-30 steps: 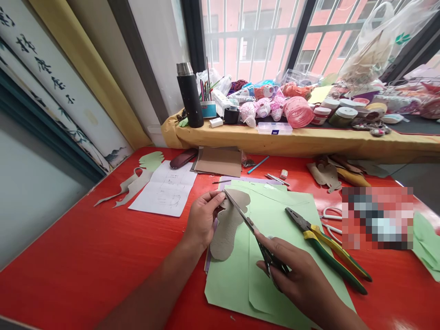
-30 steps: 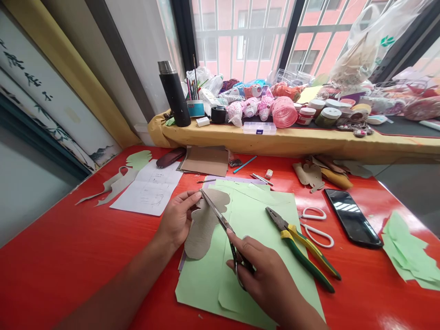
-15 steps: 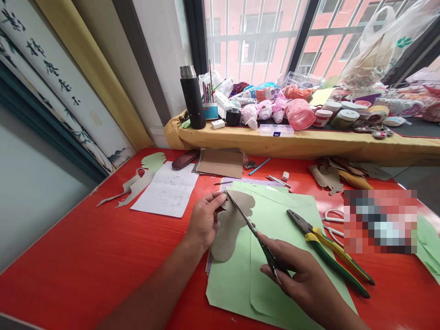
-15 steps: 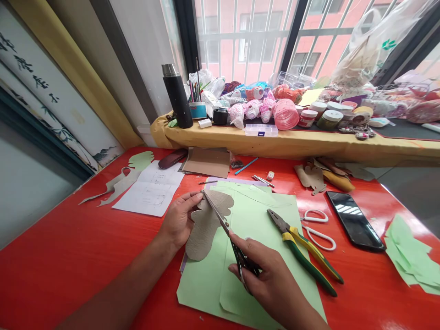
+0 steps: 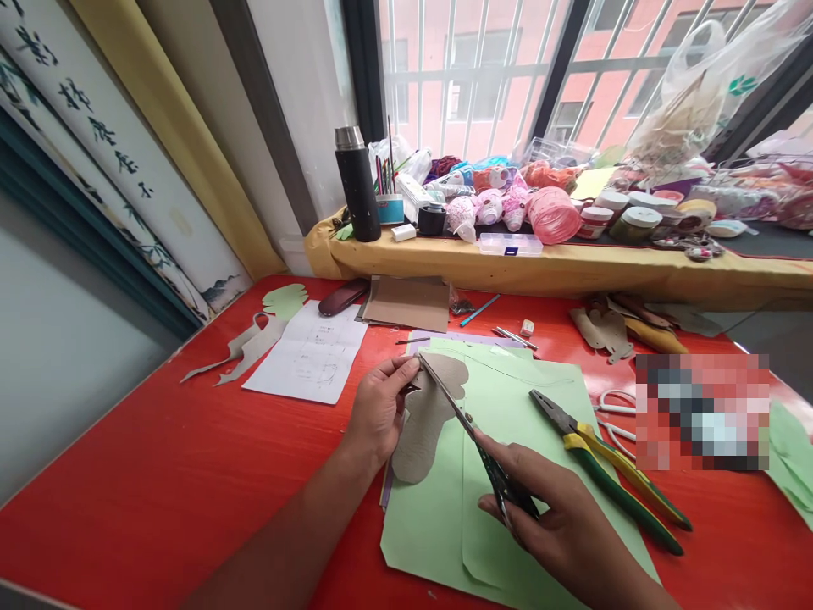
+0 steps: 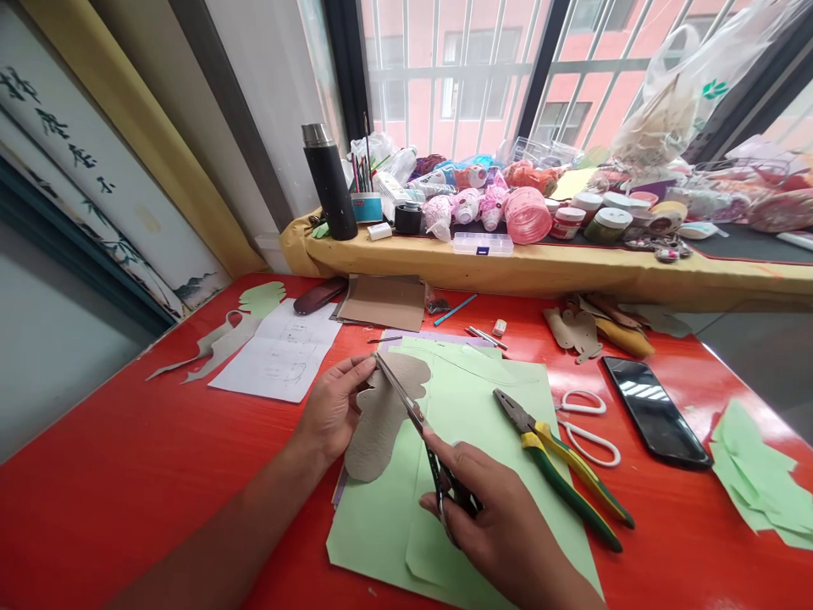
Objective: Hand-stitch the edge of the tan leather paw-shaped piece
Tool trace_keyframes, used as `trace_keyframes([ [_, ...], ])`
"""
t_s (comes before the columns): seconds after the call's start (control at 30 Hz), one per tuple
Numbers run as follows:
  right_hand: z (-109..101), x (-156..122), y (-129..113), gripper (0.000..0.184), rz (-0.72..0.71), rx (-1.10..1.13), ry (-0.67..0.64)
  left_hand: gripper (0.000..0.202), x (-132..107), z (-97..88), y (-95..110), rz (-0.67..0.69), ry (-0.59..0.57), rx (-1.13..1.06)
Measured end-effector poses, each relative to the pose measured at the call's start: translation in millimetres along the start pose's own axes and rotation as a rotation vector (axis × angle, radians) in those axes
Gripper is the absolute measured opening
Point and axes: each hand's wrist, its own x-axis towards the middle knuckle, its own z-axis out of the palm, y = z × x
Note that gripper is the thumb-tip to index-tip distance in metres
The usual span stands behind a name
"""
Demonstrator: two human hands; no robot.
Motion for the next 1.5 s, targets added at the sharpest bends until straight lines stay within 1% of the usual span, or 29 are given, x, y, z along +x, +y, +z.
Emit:
trace_keyframes([
  [0.2, 4, -2, 7, 0.058, -0.128, -0.225, 0.021, 0.040, 0, -1.0, -3, 0.086, 0.005, 0.077],
  [0.33, 5, -2, 7, 0.054, -0.140, -0.279, 0.021, 0.038, -1, 0.1, -3, 0.090, 0.018, 0.088],
  [0.4, 4, -2, 5, 0.053, -0.108, -0.235, 0.007, 0.038, -2, 1.3, -2, 0.077, 0.025, 0.079],
  [0.5, 2, 0, 1, 0.053, -0.052, -0.110, -0.011, 0.038, -1, 2.7, 0, 0.053, 0.028, 0.057],
  [0.63, 0, 1, -2, 0.054, 0.004, 0.012, -0.014, 0.038, -1, 1.7, 1, 0.046, 0.009, 0.047],
  [0.87, -4, 2, -5, 0.053, 0.114, 0.139, -0.019, 0.039, -1, 0.0, 1, 0.028, -0.018, 0.022],
  [1.1, -3, 1, -5, 0.057, 0.229, 0.268, -0.067, 0.040, -1, 0.9, 3, 0.009, -0.034, -0.008],
  [1.37, -2, -1, -1, 0.058, 0.260, 0.320, -0.077, 0.037, 1, -2.7, 0, 0.013, -0.063, -0.009],
  [1.5, -1, -1, -4, 0.062, 0.320, 0.392, -0.075, 0.039, 0, -1.7, 0, 0.015, -0.050, 0.012],
])
